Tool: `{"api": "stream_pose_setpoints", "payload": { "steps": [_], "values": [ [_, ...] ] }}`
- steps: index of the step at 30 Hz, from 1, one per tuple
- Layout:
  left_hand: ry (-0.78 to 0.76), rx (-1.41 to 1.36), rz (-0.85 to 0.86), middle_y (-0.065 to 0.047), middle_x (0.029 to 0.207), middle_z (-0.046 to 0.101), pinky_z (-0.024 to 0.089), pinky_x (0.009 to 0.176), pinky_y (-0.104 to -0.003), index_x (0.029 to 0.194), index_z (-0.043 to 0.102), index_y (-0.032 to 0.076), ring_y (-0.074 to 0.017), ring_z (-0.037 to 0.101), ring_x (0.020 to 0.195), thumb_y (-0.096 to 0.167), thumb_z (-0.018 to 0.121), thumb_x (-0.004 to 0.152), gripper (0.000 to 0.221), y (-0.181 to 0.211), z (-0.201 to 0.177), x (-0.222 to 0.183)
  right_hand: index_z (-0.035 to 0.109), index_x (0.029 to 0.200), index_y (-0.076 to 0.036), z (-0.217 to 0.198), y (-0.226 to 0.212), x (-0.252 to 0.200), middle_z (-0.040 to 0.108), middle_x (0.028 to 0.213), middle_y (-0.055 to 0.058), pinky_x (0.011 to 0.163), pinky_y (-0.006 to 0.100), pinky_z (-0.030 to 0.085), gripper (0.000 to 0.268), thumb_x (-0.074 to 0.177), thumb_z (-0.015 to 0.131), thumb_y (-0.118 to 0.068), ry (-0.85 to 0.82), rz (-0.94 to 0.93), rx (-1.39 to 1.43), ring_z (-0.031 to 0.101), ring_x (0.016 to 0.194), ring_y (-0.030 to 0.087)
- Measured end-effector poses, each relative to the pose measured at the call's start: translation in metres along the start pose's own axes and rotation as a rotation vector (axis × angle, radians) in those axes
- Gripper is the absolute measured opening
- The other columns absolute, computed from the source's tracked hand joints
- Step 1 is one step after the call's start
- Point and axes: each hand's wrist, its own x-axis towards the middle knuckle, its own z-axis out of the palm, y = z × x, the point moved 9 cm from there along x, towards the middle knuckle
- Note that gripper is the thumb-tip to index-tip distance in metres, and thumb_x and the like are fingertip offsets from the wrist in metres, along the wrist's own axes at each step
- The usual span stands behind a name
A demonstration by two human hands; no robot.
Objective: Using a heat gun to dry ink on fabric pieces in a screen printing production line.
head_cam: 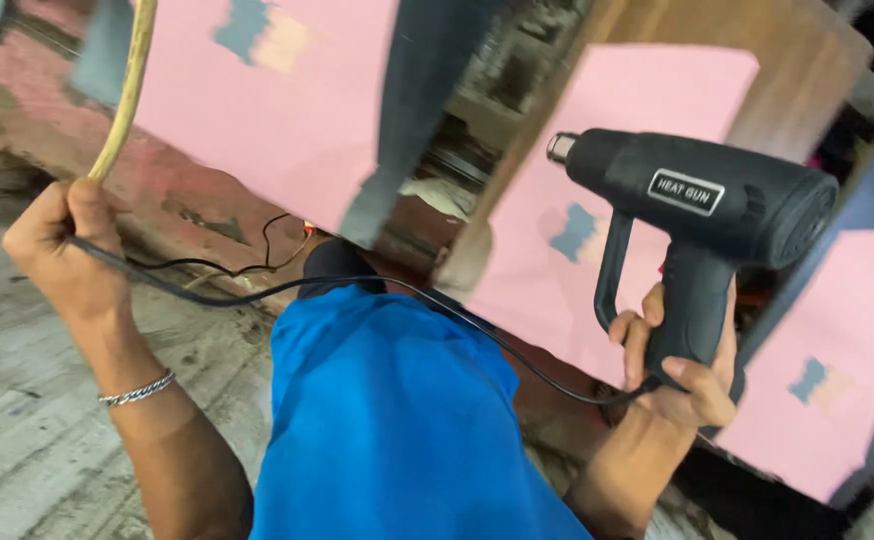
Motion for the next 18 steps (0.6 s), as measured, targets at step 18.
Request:
{"api": "stream_pose_setpoints", "payload": {
  "steps": [18],
  "values": [
    [-0.103,-0.056,0.025,-0.006,0.065,0.048,0.035,0.068,-0.033,0.091,0.075,-0.003,-0.0137,0.044,0.066,0.017,0.061,0.132,0.047,-0.248,-0.123,0.335,0.019,0.166,-0.003,0.326,0.252,0.158,0.051,0.085,0.034,0.051,0.030,0.043,0.104,0.068,0.052,0.008,-0.011,0.127,-0.383,0.043,0.043,0.018]
  ]
}}
